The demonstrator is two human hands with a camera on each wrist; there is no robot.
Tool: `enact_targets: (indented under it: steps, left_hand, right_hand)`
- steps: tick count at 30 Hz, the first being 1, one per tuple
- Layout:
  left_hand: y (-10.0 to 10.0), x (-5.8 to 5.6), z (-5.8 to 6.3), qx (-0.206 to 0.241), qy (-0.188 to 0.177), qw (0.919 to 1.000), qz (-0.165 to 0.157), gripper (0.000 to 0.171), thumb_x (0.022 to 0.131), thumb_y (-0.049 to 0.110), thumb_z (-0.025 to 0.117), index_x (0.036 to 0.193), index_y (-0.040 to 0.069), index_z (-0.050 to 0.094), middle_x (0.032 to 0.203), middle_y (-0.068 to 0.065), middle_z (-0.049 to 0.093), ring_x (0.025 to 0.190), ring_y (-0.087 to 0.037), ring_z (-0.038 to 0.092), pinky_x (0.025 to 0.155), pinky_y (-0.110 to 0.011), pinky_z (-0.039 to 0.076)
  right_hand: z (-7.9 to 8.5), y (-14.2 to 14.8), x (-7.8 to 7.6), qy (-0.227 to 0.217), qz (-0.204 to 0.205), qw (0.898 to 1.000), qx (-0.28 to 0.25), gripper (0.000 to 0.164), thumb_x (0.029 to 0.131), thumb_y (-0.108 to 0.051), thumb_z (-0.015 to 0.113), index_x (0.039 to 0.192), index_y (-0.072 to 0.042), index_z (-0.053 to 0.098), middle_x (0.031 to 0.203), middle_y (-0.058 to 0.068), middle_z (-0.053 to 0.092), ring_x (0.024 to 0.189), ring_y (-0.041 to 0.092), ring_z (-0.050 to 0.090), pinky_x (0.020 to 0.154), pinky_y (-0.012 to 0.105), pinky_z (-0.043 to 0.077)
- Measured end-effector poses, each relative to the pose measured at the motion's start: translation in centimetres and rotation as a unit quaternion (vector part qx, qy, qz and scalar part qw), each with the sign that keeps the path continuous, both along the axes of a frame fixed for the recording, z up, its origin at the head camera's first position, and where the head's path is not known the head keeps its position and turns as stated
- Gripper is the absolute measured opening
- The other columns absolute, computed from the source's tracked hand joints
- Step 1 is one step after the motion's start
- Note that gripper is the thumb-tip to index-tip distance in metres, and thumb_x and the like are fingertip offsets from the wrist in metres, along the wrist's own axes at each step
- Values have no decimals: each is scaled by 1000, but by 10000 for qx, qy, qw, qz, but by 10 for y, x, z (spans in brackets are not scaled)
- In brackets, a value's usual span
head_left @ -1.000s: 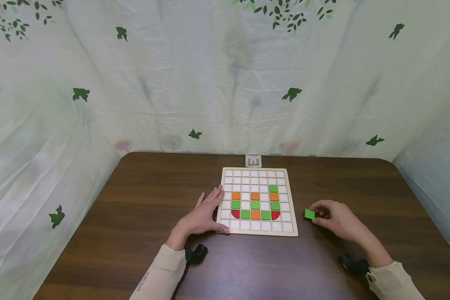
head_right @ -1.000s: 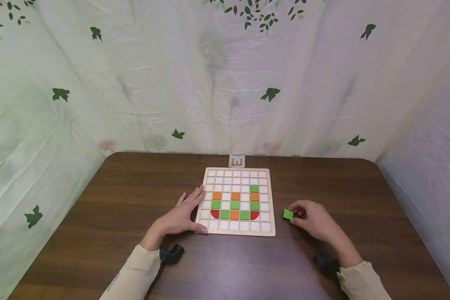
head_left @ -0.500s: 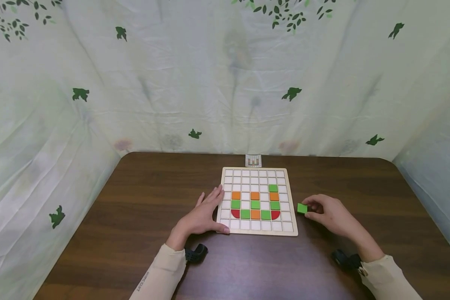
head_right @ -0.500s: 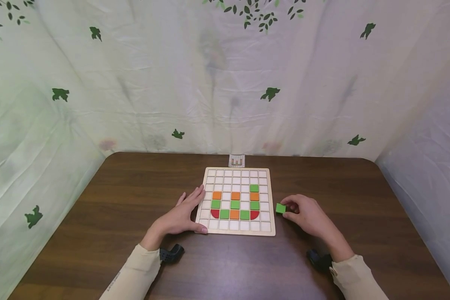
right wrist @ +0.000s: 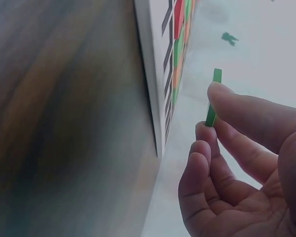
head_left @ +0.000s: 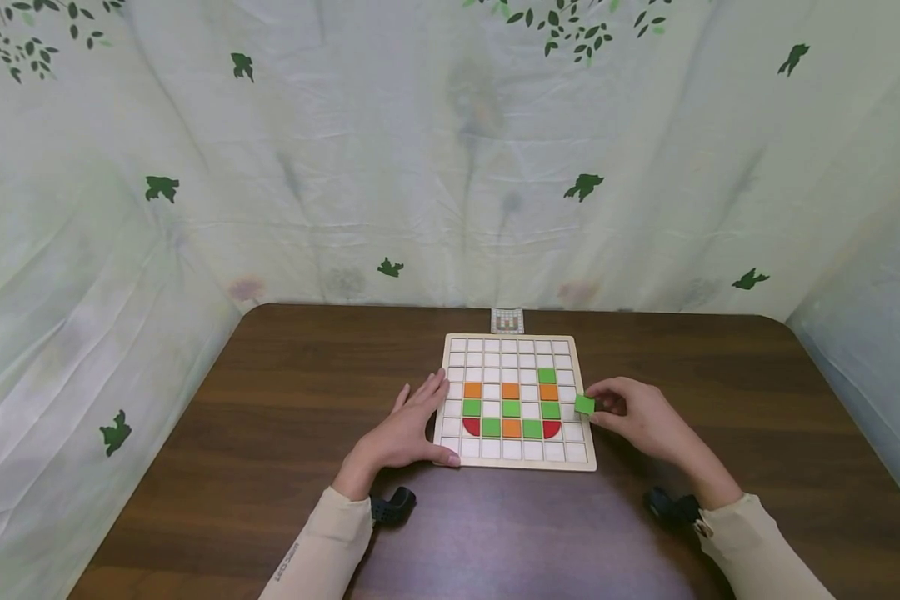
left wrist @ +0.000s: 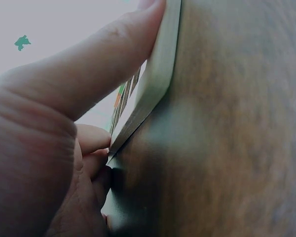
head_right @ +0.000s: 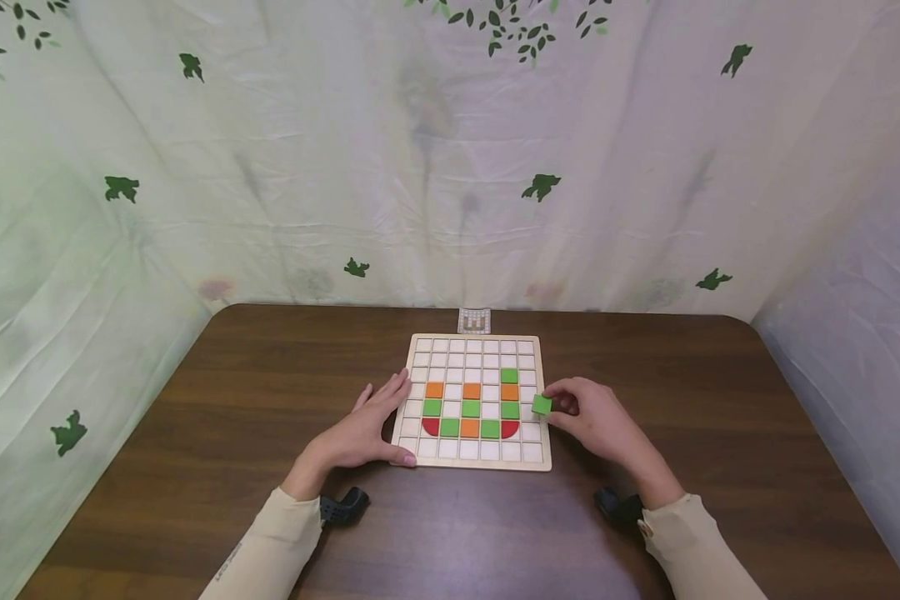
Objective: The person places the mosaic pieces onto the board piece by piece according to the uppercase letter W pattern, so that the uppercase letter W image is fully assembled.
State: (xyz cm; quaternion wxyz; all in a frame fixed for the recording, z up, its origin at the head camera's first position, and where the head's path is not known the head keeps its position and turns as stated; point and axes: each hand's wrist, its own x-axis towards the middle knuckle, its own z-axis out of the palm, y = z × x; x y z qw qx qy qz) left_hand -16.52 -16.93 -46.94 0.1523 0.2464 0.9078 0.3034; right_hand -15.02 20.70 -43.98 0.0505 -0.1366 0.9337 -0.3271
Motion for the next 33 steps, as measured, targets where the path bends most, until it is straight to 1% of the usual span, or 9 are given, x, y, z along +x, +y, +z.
enact_targets:
  steps: [3,10,15,20,29,33]
  left_hand:
    - [0,0,0,-11,18,10000,-8,121,74,51,87,160,3,16,169,-7,3,155,-22,0,121,-53,-5]
    - [0,0,0,-18,30,10000,-4,121,74,50,87,160,3,16,169,-7,3,155,-22,0,121,-52,-5]
    - [0,0,0,-25,16,10000,-5,121,75,50,87,160,3,16,169,-7,2,155,-22,-1,121,-53,-5]
    - [0,0,1,-17,3,10000,17,121,74,50,87,160,3,16,169,-7,3,155,-22,0,121,-53,-5]
    - [0,0,0,7,3,10000,-1,121,74,51,86,160,3,16,169,-6,2,155,-22,0,121,-53,-5]
    - [0,0,0,5,4,10000,1,122,74,51,86,160,3,15,169,-7,2,155,-23,0,121,-54,-5]
  right_hand:
    - [1,-5,-2,16,64,9999,-109,29,89,-13,77,117,-5,70,101,4,66,86,19,55,74,35,50]
    - [3,-17,-7,-104,150,9994,-279,30,90,-12,76,118,-4,70,100,4,65,85,18,55,73,34,50]
    - [2,-22,-12,27,204,9993,-311,28,89,-12,77,116,-6,71,97,3,65,84,19,56,73,35,51]
    - [3,-29,-17,71,245,9990,-369,27,89,-12,76,115,-6,71,102,4,68,87,19,58,77,38,51]
    - [6,-43,-24,-68,169,9990,-405,27,90,-13,76,116,-6,72,105,5,69,90,21,58,80,38,51]
    - [6,-48,-28,-95,254,9984,-490,28,90,-14,75,117,-6,72,105,7,69,91,21,59,81,39,51]
